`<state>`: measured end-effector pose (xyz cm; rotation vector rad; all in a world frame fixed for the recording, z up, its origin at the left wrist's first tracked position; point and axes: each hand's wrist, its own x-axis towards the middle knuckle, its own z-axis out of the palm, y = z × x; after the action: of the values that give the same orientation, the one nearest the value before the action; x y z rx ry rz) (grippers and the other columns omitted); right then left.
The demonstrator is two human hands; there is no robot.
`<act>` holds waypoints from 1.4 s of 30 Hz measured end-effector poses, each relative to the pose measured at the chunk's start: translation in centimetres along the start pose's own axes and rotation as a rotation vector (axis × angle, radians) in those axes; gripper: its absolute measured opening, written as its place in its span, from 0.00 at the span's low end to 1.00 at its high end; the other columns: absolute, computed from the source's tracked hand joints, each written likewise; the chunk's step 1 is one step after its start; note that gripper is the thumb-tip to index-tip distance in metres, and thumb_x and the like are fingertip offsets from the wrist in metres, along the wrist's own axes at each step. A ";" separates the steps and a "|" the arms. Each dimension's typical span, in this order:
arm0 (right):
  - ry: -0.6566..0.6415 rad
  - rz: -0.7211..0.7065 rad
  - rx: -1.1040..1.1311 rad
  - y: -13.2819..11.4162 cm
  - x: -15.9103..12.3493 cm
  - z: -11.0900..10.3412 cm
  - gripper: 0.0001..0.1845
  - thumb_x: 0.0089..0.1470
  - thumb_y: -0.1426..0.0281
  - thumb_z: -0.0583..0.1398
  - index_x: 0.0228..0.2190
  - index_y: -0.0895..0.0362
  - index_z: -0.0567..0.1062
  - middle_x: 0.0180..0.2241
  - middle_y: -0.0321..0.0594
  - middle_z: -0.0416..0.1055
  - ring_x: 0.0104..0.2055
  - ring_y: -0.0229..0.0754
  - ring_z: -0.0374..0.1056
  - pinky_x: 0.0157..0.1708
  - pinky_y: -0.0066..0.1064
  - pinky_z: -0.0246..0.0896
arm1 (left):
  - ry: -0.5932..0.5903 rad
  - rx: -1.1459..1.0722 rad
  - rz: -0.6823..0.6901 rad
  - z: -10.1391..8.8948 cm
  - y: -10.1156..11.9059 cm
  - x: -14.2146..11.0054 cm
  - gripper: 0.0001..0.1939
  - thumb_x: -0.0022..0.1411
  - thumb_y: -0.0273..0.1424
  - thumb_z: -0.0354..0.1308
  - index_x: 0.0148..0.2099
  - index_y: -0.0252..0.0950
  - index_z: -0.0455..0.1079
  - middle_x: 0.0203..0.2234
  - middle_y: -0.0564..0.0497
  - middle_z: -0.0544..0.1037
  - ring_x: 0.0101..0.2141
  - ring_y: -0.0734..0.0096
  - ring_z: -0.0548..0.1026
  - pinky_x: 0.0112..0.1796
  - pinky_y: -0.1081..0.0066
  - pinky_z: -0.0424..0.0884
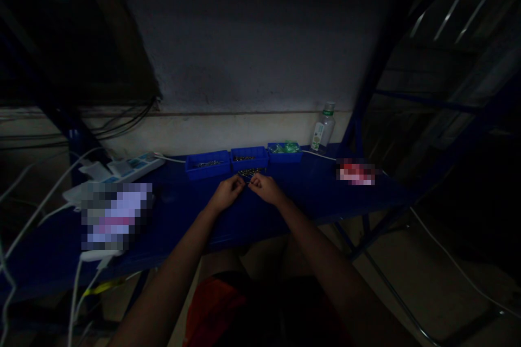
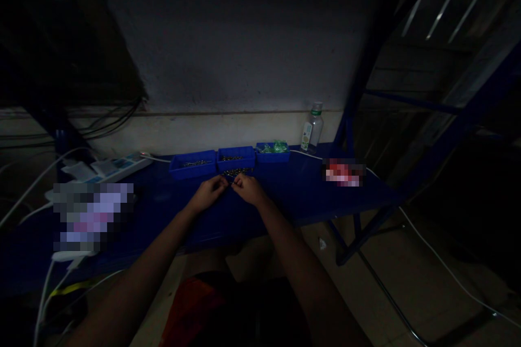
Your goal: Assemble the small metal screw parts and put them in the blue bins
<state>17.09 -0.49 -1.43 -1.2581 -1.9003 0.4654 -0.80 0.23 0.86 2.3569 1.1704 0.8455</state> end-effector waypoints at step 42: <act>-0.055 -0.061 0.008 0.1 0.1 0.0 0.08 0.53 0.68 0.54 0.31 0.56 0.73 0.29 0.35 0.72 0.29 0.34 0.66 0.32 0.23 0.58 | -0.005 -0.012 0.000 0.0 -0.1 0.1 0.14 0.54 0.37 0.52 0.38 0.33 0.71 0.28 0.51 0.74 0.28 0.72 0.70 0.30 0.74 0.64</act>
<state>17.15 -0.35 -1.40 -1.1895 -1.9750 0.4803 -0.77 0.36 0.83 2.3479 1.1600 0.8442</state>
